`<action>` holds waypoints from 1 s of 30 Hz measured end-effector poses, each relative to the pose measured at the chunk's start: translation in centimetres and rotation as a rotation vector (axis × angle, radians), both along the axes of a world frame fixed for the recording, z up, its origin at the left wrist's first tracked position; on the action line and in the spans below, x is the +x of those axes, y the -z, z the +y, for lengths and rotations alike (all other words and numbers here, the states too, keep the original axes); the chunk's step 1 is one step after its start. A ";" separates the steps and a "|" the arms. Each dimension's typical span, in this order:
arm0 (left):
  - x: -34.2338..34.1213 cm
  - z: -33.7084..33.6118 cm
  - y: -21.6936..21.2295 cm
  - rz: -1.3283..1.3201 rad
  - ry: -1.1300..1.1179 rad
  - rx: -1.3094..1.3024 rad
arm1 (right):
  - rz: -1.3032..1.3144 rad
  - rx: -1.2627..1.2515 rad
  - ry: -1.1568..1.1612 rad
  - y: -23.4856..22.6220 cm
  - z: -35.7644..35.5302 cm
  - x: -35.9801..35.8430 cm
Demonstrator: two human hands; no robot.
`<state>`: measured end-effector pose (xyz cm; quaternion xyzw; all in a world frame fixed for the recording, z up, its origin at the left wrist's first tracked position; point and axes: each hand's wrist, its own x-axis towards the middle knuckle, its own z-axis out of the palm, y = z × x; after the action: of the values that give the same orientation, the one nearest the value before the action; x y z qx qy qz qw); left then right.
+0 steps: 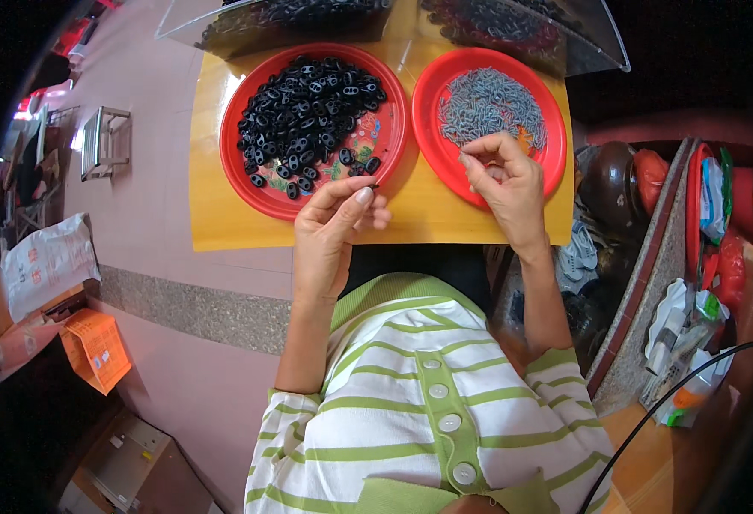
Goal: The person sits at a table and repeatedly picks up small black plastic components and metal pins from two separate red trays. They insert the pins into the plastic components by hand and place the assembled units back into the tray. The process is repetitive and involves handling small parts one at a time.
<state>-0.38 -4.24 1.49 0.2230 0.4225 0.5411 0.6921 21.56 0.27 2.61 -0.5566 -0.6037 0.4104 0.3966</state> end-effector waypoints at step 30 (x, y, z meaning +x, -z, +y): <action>-0.4 0.3 1.0 -0.082 0.031 0.019 | 0.597 -0.213 -0.205 1.2 -0.9 -6.4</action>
<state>-0.74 -3.91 0.47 0.2135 0.3852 0.5428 0.7151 15.20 -0.65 1.38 -0.3864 -0.4674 0.6540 0.4522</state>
